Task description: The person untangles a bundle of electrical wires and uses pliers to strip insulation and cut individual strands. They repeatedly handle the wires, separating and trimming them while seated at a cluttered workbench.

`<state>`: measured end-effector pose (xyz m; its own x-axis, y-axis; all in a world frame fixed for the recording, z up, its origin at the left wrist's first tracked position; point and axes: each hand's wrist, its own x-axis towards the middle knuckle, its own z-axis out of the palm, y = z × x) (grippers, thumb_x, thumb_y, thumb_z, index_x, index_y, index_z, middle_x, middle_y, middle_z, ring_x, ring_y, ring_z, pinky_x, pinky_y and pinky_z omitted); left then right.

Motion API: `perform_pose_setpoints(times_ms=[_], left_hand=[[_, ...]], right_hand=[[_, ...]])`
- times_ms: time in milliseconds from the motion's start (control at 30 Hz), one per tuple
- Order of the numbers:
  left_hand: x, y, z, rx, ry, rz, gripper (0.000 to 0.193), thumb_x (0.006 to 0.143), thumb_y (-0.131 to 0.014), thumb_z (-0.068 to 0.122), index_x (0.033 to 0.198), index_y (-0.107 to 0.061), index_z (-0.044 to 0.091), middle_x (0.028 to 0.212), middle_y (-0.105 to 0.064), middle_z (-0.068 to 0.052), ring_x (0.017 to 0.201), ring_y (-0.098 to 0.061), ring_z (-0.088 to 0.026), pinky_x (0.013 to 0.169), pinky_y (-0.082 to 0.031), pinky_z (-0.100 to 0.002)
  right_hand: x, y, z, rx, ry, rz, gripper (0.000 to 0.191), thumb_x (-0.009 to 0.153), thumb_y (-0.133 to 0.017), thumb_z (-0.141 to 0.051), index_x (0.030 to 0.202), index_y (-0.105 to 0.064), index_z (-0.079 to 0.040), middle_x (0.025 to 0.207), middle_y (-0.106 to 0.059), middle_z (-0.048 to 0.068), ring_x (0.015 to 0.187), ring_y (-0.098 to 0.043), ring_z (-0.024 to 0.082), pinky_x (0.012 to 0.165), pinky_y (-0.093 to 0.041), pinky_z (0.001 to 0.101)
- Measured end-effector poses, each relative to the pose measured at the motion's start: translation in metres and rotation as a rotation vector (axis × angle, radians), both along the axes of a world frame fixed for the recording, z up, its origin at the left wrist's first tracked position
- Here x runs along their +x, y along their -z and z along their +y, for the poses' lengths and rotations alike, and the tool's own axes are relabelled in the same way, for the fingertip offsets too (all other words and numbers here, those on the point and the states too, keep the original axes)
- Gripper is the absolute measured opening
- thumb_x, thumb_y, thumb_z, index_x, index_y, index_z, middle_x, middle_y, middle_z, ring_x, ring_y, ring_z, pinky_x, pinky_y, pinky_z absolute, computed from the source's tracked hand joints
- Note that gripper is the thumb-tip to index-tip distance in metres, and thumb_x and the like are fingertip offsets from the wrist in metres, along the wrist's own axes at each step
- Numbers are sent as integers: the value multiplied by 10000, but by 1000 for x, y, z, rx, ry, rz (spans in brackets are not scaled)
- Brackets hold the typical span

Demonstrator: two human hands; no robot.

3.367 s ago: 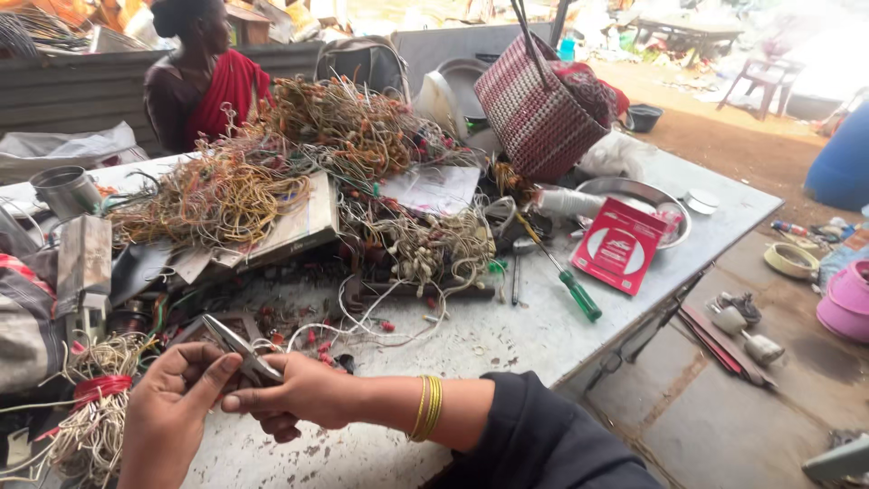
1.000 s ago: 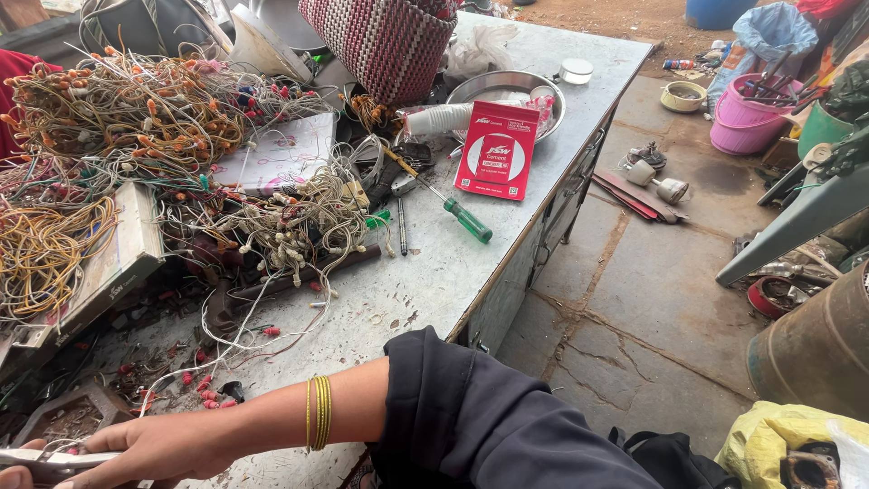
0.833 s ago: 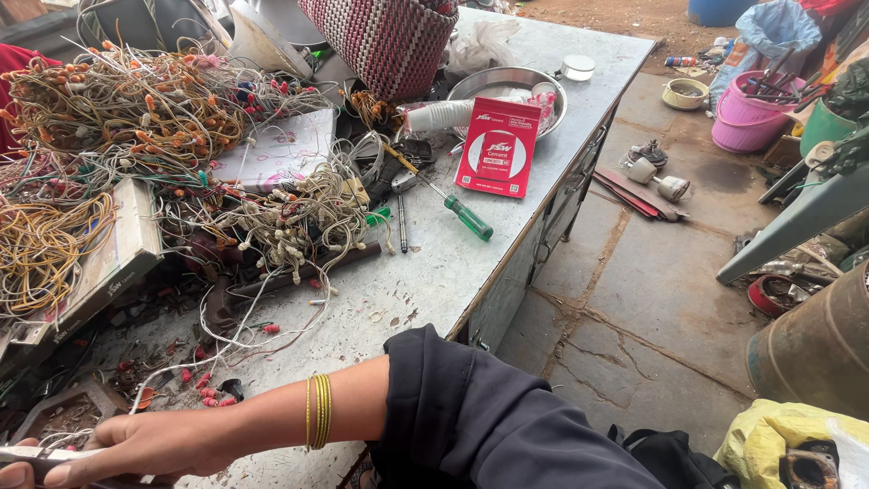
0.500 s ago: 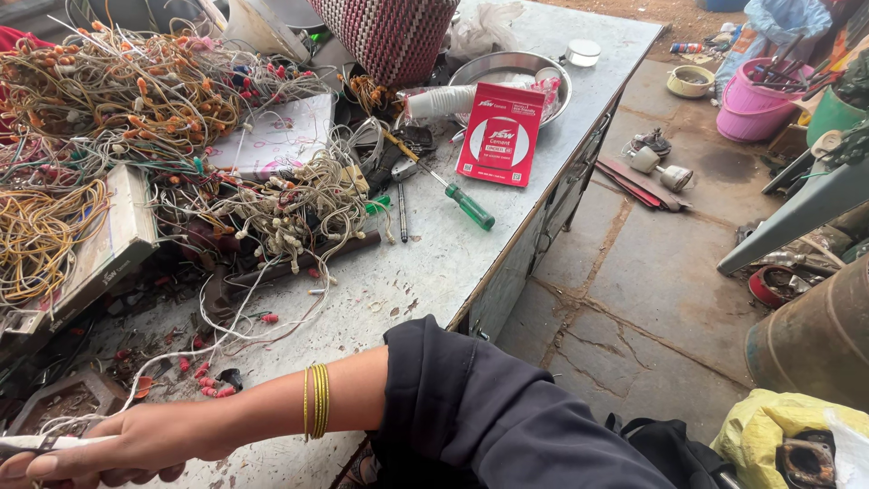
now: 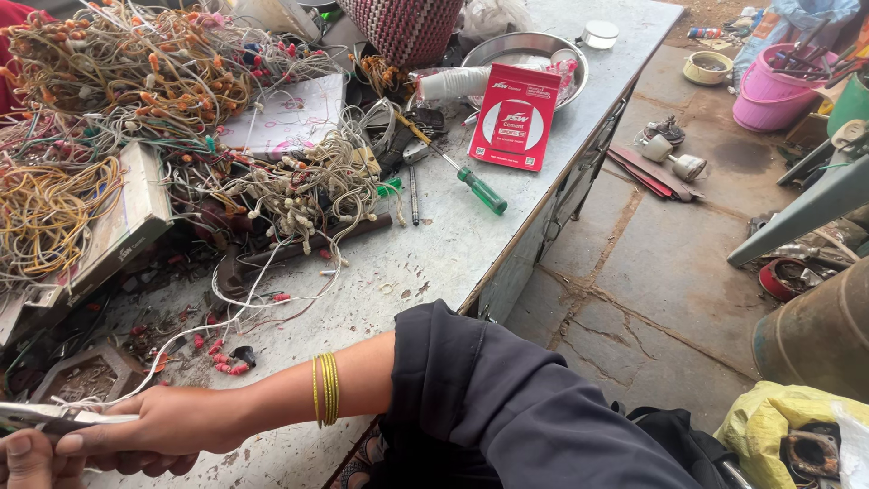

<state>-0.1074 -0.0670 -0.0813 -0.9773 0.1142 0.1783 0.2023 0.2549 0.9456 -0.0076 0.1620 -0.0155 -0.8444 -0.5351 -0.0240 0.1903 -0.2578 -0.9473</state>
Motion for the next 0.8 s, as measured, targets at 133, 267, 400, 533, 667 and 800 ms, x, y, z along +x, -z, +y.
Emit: perform_pose_setpoints(times_ms=[133,267,400,533,667,800], left_hand=[[3,3,2,0,-14,3,346,1090,-618,262,1185,-613,-71,1048,-697,-208,982,-707,-258,900,-592,-364],[0,2,14,31,-17,13,353,1094,-612,269,1197,-609,-69,1057,-694,-204,986,-705,-255,903,-589,-361],[5,2,16,45,-21,20,360,1097,-607,276,1210,-604,-67,1065,-692,-200,991,-702,-252,906,-586,-359],[10,4,20,56,-8,15,367,1101,-601,282,1222,-600,-65,1074,-689,-196,995,-699,-249,909,-584,-357],[12,-3,19,86,9,16,375,1105,-596,289,1235,-596,-62,1082,-686,-192,1000,-697,-246,912,-581,-354],[16,-8,22,97,18,14,382,1109,-590,296,1247,-591,-60,1091,-683,-188,1004,-694,-243,915,-579,-352]], right_hand=[[7,6,-5,-237,-98,-32,545,1055,-647,-591,922,-641,-63,694,-526,-32,514,-463,67,371,-352,230],[2,8,2,-55,55,9,492,1016,-645,-523,974,-672,-34,788,-627,11,617,-583,95,490,-445,246],[-9,15,10,34,56,158,459,1002,-649,-511,1054,-687,-57,752,-639,16,567,-560,91,451,-432,245],[-18,22,10,115,95,198,403,1019,-656,-423,1059,-655,-23,781,-672,30,614,-564,116,460,-427,270],[-21,26,10,107,64,296,309,1007,-630,-321,1203,-614,-83,827,-712,7,668,-609,104,492,-495,261],[-24,27,5,149,136,296,352,987,-619,-280,1208,-538,-18,883,-751,46,679,-642,133,502,-543,296]])
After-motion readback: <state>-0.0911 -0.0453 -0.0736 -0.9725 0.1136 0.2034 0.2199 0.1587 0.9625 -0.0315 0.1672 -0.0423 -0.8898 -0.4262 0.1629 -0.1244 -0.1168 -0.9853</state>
